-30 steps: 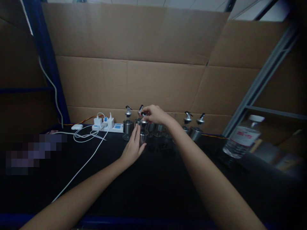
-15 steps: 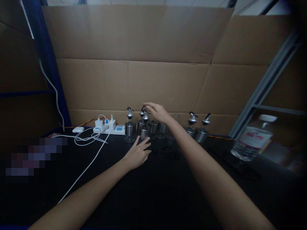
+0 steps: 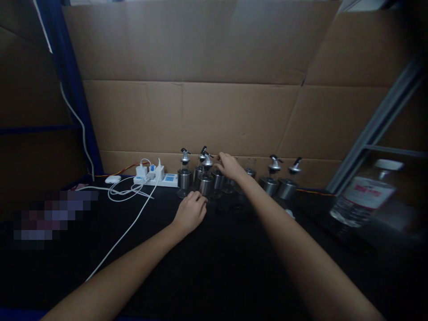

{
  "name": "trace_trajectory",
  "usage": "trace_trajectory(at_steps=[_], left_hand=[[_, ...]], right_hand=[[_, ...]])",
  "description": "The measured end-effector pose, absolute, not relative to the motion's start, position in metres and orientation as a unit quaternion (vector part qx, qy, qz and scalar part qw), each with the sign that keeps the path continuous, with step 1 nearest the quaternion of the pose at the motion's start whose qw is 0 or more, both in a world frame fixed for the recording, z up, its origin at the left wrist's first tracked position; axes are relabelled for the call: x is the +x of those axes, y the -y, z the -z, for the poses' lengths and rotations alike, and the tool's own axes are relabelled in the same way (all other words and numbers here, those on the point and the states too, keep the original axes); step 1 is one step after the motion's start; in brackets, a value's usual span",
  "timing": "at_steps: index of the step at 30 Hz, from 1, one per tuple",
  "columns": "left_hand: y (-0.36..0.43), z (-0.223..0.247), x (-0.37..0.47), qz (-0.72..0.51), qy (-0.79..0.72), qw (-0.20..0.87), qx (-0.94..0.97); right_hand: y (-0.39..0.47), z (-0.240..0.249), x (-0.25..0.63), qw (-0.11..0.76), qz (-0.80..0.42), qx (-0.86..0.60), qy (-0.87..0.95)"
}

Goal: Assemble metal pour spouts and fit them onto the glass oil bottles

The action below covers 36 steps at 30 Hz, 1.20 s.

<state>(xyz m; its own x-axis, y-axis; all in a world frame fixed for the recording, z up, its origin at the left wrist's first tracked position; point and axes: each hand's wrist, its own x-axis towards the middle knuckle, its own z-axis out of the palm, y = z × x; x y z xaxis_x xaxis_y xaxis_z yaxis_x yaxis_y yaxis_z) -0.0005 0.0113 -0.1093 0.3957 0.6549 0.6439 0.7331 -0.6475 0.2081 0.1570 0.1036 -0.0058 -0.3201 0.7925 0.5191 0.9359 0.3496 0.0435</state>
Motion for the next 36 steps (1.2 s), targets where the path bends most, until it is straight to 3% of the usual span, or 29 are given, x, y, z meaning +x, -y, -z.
trace_trajectory(at_steps=[11, 15, 20, 26, 36], left_hand=[[-0.016, 0.115, 0.0, 0.328, 0.415, 0.024, -0.848], [-0.019, 0.119, 0.001, 0.299, 0.405, 0.002, -0.864], [-0.018, 0.116, 0.0, 0.291, 0.398, -0.039, -0.869], [-0.01, 0.106, -0.004, 0.371, 0.317, -0.044, -0.872], [-0.012, 0.109, -0.004, 0.432, 0.449, -0.035, -0.781]], right_hand=[[-0.056, -0.024, 0.19, 0.42, 0.25, -0.528, 0.694], [-0.027, -0.043, 0.192, 0.46, 0.262, -0.515, 0.675], [0.0, -0.043, 0.183, 0.452, 0.194, -0.493, 0.717], [0.008, -0.016, 0.154, 0.405, 0.072, -0.44, 0.798], [-0.023, 0.0, 0.15, 0.371, -0.009, -0.423, 0.827]])
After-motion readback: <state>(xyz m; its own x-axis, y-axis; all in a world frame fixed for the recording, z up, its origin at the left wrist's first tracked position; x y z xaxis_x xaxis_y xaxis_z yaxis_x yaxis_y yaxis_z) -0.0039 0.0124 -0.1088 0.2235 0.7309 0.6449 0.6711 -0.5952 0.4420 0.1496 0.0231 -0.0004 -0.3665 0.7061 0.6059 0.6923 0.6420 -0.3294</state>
